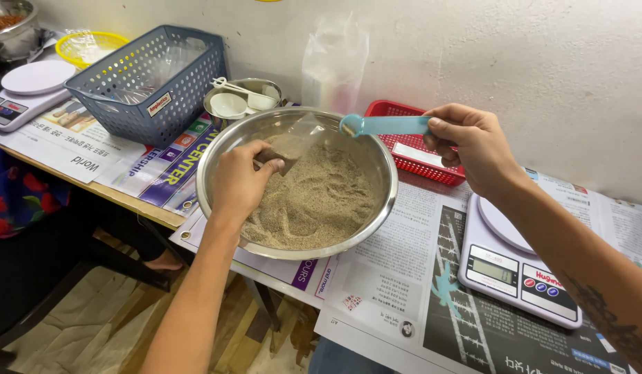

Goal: Weighing and bagging powder using a digital scale and a small scoop.

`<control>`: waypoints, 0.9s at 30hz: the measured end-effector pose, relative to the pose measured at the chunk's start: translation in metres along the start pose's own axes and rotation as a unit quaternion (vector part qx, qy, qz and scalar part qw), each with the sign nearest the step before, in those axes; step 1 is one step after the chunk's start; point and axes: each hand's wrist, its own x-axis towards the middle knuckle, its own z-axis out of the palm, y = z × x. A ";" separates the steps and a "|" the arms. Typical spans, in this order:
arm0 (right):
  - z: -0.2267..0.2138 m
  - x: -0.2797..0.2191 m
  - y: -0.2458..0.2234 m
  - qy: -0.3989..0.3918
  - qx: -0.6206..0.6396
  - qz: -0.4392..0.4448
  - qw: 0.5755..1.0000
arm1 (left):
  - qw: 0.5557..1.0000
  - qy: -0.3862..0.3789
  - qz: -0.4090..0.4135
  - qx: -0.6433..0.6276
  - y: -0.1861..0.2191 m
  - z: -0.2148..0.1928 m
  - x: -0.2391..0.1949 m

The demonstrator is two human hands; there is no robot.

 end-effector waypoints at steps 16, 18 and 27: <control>0.040 -0.059 -0.024 0.045 -0.461 -0.528 0.712 | 0.996 0.014 0.024 -0.081 0.006 0.000 -0.004; 0.034 -0.055 -0.024 0.079 -0.357 -0.480 0.798 | 0.995 -0.023 0.044 -0.081 0.013 -0.004 -0.007; 0.032 -0.041 -0.030 0.080 -0.304 -0.409 0.857 | 0.983 -0.080 0.060 -0.155 0.014 0.004 -0.010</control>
